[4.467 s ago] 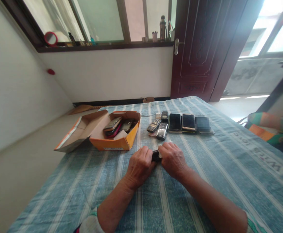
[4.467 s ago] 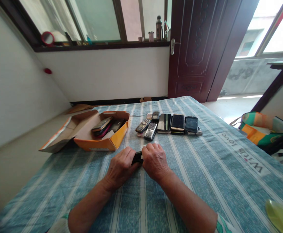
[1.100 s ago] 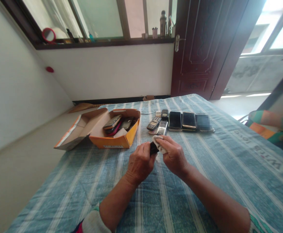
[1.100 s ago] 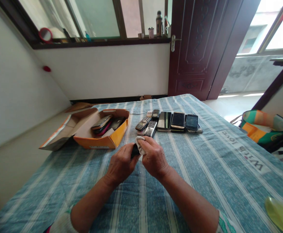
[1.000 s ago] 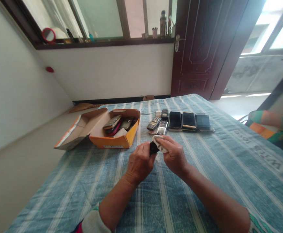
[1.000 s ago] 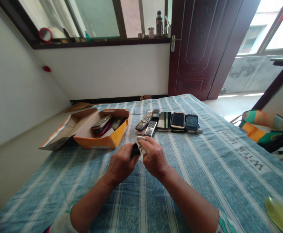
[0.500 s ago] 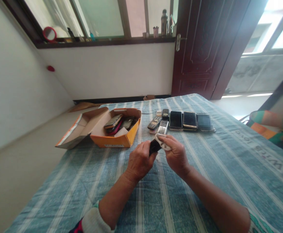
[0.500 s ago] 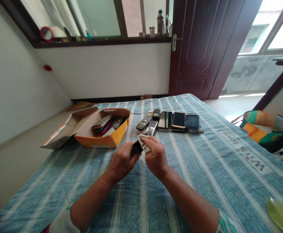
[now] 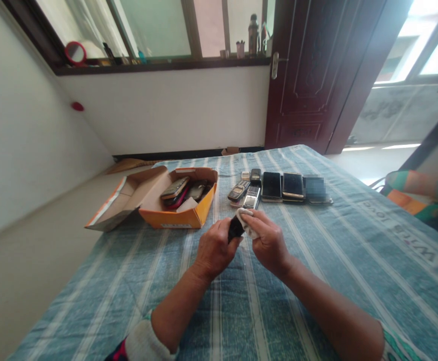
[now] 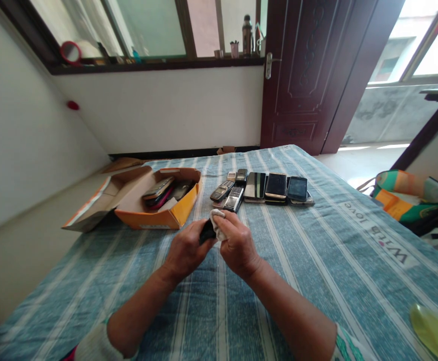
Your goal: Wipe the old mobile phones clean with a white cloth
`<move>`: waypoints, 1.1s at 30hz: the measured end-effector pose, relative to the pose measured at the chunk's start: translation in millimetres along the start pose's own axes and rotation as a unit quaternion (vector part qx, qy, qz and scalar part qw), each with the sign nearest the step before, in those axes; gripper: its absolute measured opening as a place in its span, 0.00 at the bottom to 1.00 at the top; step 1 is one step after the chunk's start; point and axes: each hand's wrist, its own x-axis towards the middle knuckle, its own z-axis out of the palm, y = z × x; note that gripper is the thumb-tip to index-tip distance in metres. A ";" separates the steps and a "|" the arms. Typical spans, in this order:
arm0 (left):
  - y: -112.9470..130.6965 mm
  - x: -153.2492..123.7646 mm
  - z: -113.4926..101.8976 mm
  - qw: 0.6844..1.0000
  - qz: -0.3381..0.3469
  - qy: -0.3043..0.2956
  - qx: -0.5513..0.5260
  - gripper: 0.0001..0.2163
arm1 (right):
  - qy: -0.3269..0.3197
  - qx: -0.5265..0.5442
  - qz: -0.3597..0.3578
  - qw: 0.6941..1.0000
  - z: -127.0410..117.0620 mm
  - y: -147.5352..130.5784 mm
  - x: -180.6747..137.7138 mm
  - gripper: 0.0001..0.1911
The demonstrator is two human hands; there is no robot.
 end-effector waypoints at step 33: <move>3.9 7.8 -13.3 0.899 -0.234 -0.046 -0.368 0.15 | -0.074 -0.030 -0.049 0.996 0.4 0.5 -9.7 0.21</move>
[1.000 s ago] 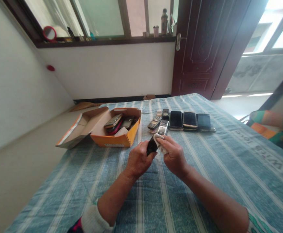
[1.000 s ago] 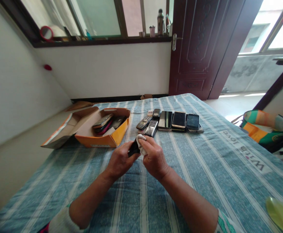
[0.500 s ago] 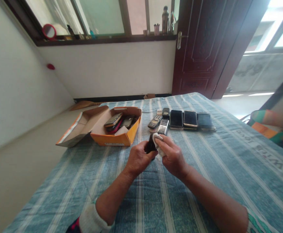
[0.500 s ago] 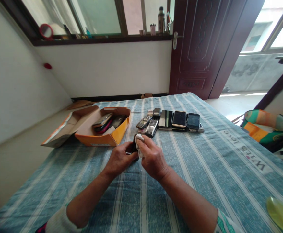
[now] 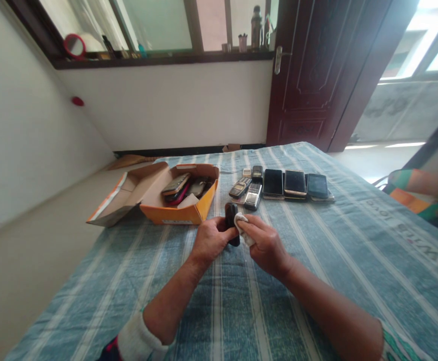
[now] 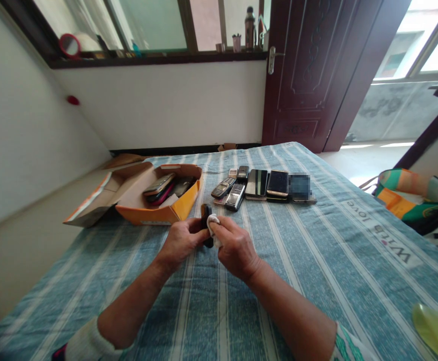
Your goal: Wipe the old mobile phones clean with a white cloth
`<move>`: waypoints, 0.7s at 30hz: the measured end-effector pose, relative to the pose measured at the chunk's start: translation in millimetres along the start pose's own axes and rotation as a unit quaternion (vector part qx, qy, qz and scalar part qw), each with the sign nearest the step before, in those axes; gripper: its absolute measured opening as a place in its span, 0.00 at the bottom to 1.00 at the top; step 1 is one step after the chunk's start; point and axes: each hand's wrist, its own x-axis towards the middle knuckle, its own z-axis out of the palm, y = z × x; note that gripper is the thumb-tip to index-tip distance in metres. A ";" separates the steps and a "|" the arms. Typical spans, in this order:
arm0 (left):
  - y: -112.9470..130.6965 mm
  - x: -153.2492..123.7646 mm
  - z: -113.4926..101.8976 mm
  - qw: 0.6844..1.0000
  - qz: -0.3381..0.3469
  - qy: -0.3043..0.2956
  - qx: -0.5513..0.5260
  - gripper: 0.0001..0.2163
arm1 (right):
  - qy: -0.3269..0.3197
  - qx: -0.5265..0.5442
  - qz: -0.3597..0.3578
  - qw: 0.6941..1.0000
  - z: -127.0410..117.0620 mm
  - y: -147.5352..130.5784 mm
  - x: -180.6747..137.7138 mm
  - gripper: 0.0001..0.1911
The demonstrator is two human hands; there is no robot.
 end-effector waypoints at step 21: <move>0.5 -2.6 2.8 0.992 0.050 0.042 0.112 0.14 | -0.034 -0.033 -0.008 0.999 -3.6 -2.3 1.2 0.18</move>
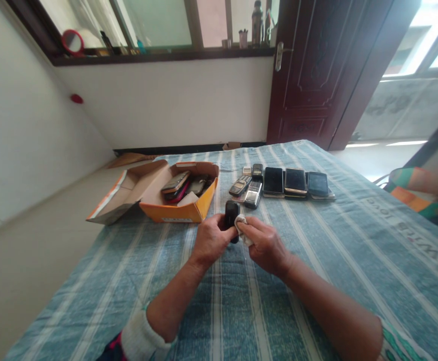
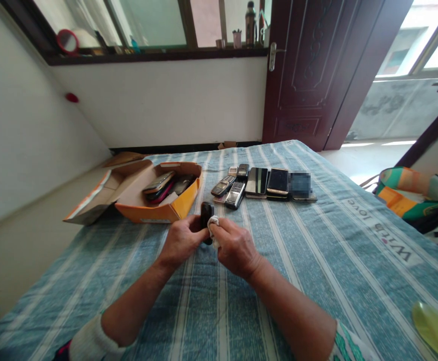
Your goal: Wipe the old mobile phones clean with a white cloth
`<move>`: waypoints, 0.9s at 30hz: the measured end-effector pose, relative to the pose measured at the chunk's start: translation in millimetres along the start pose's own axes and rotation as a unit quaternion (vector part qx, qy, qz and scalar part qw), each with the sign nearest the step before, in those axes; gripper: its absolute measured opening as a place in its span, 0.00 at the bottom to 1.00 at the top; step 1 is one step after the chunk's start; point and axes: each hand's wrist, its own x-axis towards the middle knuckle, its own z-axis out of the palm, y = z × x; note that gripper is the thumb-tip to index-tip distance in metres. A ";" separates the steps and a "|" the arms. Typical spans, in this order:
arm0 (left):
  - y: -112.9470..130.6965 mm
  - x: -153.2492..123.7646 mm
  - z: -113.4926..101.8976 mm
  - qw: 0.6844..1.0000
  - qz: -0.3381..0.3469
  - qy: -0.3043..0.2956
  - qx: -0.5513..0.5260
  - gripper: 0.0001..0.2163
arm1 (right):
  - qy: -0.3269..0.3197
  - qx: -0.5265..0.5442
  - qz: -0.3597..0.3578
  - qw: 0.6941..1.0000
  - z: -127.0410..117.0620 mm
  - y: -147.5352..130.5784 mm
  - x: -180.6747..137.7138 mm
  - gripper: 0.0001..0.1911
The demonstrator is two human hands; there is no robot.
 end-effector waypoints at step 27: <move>1.0 -3.5 3.0 0.997 0.058 0.033 0.027 0.10 | 0.020 -0.036 -0.033 0.999 -5.3 1.7 4.7 0.21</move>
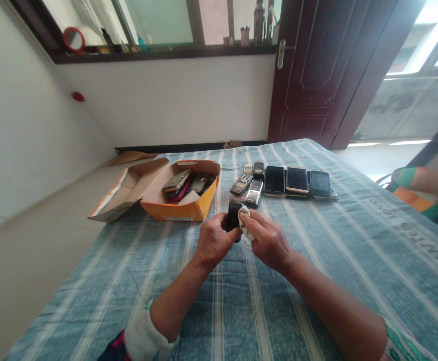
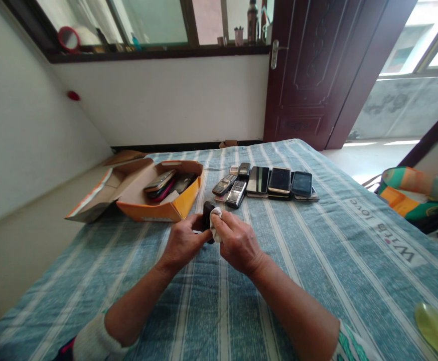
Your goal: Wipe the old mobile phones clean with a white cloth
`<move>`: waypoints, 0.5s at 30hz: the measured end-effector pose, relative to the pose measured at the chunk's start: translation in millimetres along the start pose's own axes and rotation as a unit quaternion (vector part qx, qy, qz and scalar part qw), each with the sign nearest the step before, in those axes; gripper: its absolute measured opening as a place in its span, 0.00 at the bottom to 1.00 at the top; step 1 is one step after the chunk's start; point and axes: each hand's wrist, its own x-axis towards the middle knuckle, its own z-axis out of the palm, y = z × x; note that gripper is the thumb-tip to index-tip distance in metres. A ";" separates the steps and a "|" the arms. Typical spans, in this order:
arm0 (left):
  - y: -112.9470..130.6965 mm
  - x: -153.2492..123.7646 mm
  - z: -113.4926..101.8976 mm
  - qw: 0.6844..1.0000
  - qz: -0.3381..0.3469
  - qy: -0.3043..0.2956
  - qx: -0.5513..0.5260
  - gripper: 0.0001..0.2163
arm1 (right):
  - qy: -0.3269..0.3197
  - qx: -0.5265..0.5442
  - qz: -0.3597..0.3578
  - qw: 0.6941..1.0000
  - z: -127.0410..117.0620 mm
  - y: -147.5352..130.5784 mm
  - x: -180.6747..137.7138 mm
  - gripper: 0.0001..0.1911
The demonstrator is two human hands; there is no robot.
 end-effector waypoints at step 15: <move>4.9 2.5 -4.6 0.935 -0.172 -0.123 -0.284 0.15 | -0.035 0.027 0.020 0.999 1.2 -1.9 -3.4 0.18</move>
